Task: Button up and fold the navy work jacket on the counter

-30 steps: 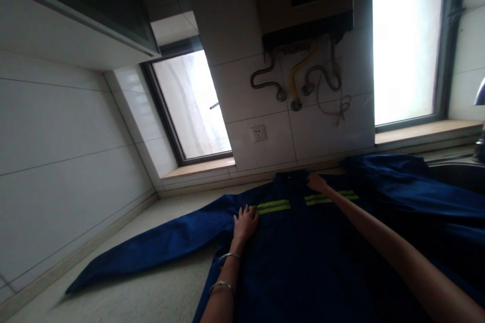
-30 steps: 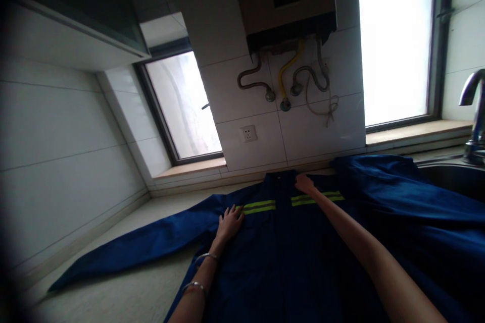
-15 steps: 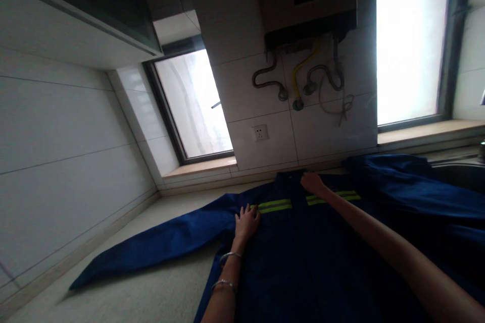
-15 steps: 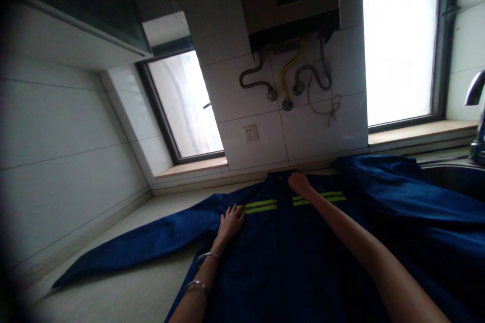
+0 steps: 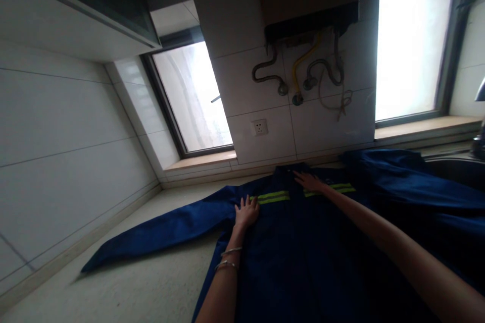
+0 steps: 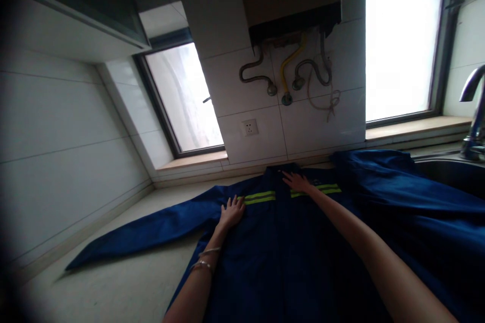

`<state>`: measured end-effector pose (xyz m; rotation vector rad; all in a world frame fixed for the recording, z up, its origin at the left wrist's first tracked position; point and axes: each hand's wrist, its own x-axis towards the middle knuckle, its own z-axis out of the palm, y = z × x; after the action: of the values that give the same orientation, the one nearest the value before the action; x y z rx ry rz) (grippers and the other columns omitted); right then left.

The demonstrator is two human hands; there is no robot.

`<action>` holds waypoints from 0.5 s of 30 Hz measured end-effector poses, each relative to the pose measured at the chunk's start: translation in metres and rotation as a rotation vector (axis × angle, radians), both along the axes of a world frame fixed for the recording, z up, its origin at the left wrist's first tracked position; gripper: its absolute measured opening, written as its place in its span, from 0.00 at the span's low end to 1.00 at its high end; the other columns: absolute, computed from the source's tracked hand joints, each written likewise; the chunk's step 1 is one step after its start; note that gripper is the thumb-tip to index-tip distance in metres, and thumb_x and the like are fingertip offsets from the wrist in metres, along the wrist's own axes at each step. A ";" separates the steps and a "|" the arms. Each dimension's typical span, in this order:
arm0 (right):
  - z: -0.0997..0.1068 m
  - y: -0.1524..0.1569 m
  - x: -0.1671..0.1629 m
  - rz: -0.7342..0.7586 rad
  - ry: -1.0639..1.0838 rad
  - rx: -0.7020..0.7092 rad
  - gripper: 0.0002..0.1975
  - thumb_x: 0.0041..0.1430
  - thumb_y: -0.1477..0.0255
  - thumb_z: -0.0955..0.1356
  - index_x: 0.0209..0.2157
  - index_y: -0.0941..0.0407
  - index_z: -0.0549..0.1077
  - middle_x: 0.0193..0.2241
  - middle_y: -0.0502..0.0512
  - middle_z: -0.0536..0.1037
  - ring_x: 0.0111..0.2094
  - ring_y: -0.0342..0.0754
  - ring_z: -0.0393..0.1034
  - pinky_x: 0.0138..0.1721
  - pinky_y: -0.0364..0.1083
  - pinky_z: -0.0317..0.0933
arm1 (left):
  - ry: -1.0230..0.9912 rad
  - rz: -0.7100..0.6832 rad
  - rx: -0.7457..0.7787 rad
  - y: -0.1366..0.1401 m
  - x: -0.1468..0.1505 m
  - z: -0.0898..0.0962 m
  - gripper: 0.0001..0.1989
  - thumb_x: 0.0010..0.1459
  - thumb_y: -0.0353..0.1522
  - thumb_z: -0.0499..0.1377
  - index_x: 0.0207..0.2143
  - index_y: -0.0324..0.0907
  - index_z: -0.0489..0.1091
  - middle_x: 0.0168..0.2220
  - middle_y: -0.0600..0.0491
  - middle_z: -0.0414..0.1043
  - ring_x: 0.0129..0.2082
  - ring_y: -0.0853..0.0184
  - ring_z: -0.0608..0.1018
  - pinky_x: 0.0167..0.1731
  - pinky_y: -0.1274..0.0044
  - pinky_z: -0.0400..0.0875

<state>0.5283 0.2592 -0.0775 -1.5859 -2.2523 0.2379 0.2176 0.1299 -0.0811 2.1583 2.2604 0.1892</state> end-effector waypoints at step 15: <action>0.010 -0.193 0.097 -0.047 -0.200 0.152 0.35 0.58 0.49 0.54 0.63 0.46 0.41 0.63 0.57 0.45 0.61 0.63 0.41 0.56 0.62 0.43 | 0.071 0.087 0.212 -0.059 0.021 0.025 0.31 0.59 0.47 0.42 0.56 0.35 0.58 0.63 0.38 0.44 0.63 0.46 0.42 0.57 0.58 0.42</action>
<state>0.6249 0.0663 -0.0679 -1.6418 -2.3136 -0.1073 0.2391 0.0707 -0.0564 2.1963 2.4792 0.3750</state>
